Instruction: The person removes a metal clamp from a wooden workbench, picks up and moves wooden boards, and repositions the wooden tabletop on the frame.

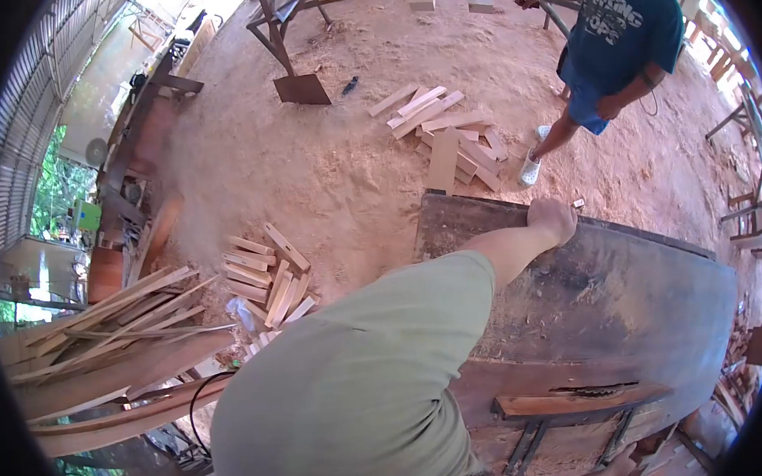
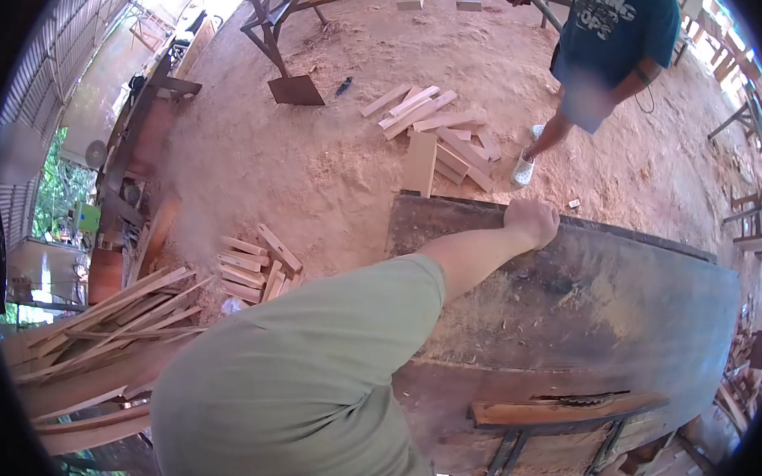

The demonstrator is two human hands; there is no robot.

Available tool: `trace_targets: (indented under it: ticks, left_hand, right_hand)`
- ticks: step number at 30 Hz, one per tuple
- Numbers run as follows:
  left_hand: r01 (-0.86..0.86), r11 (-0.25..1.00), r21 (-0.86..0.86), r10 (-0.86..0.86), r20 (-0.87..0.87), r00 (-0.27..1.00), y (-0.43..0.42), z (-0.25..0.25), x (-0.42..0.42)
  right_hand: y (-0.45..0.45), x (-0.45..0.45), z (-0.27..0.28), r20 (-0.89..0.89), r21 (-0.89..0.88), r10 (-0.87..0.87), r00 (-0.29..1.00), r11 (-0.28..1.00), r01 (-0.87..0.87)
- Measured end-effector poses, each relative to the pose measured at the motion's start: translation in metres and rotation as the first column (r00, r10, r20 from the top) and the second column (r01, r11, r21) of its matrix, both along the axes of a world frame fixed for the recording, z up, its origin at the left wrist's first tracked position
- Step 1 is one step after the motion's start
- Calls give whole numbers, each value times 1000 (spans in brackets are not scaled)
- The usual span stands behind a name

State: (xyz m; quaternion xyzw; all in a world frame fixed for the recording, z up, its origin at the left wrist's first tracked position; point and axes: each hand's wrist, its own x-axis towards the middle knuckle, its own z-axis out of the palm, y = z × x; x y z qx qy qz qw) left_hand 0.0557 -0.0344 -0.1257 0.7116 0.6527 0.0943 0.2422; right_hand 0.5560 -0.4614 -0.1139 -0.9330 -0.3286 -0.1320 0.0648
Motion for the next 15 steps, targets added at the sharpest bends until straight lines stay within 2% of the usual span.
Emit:
trace_targets:
  ticks: [15]
  left_hand:
    - [15, 999, -36, -15, 7, 1000, -2, 5, -3]
  right_hand:
    - [-16, 10, 12, -60, -20, 24, 998, 999, -25]
